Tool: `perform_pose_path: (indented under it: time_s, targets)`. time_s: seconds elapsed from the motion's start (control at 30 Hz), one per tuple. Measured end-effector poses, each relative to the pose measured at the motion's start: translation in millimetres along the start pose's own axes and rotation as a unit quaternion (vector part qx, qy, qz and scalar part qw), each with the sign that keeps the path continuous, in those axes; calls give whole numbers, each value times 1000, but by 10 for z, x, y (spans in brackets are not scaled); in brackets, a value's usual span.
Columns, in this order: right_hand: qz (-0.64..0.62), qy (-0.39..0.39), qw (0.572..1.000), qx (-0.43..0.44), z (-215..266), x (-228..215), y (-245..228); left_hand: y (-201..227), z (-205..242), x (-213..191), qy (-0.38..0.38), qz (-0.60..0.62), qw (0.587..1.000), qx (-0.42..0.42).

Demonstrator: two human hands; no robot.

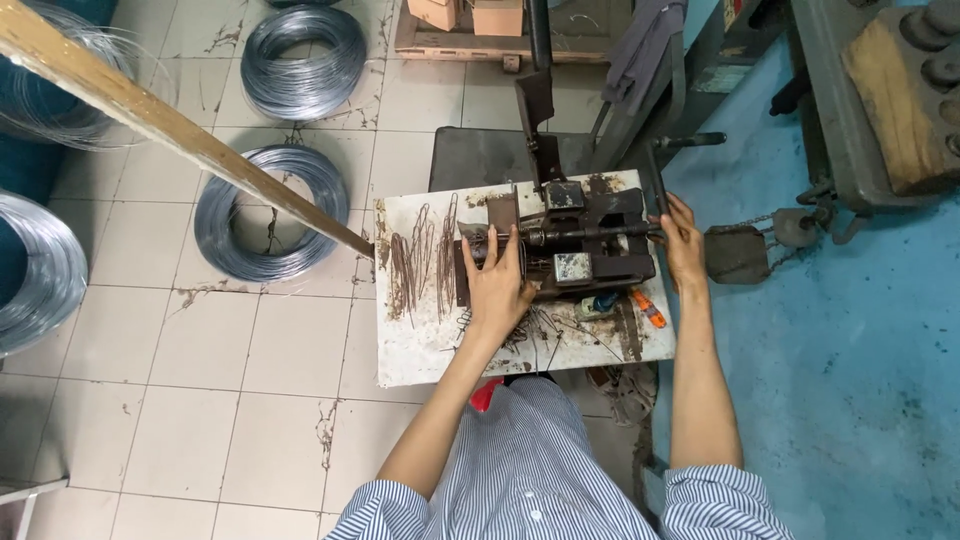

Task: Feeding metal wires into a manual machine and operating a lever to cut or bend them.

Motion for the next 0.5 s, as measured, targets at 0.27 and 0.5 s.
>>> perform_pose_path:
  time_s: [0.27,0.5]
  targets:
    - [-124,-14,989,77,113,101,29,-12,-9,83,-24,-8,999,30]
    - [-152,-23,985,79,64,120,178,54,-21,-69,-20,-21,999,37]
Point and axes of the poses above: each hand's wrist, its own z-axis away from the middle knuckle, its own x-axis out of the palm, y = z × x, the point moved 7 cm from there along -z, towards the middle knuckle, and after that the axes turned 6 degrees about -z, right-handed, at the moved point
